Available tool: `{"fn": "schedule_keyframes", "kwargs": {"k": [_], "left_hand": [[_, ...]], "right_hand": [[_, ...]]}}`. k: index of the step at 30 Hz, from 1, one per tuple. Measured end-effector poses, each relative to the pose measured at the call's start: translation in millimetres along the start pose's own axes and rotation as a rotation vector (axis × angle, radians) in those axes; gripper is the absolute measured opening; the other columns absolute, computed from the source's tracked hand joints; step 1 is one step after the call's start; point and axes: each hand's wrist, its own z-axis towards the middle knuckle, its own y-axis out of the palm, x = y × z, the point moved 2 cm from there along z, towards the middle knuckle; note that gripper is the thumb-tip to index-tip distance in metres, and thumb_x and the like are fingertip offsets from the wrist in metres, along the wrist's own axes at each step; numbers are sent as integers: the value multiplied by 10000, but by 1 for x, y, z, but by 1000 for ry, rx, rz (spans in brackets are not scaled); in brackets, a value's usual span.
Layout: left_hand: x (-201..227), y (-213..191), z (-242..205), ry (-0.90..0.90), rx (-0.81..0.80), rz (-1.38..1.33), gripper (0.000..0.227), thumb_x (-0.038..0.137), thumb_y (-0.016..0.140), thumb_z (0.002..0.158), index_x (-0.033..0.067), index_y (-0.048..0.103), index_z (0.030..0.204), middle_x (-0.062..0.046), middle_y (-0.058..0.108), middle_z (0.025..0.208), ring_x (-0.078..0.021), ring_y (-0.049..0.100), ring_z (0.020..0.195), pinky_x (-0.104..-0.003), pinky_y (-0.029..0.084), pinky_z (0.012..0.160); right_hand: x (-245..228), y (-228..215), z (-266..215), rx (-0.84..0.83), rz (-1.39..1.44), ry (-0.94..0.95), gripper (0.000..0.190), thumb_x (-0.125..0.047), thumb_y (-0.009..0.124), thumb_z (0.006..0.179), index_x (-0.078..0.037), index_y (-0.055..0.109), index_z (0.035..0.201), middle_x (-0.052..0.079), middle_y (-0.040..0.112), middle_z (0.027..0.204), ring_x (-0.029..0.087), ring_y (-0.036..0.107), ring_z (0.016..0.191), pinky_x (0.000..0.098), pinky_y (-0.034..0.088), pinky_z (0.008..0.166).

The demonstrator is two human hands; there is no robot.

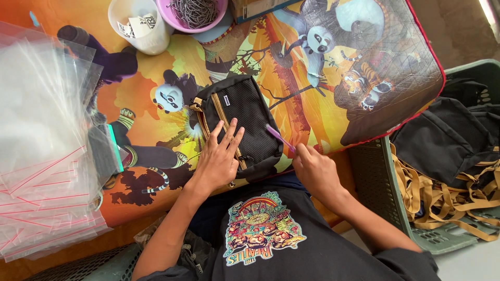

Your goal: The person places a small black bag into a clear plastic bag, seals it, and sets it aside. They then pick up another black bag, brush it with a purple brush, and attach a flower-shaped keychain to the zipper pull.

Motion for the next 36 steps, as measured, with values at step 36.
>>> {"fn": "schedule_keyframes", "kwargs": {"k": [36], "left_hand": [[-47, -31, -19, 15, 174, -1103, 779, 491, 29, 997, 64, 462, 1484, -229, 540, 1434, -424, 474, 1356, -540, 258, 1184]], "right_hand": [[16, 2, 131, 206, 1019, -165, 128, -41, 646, 990, -109, 670, 884, 9, 539, 585, 155, 482, 479, 276, 357, 467]]}}
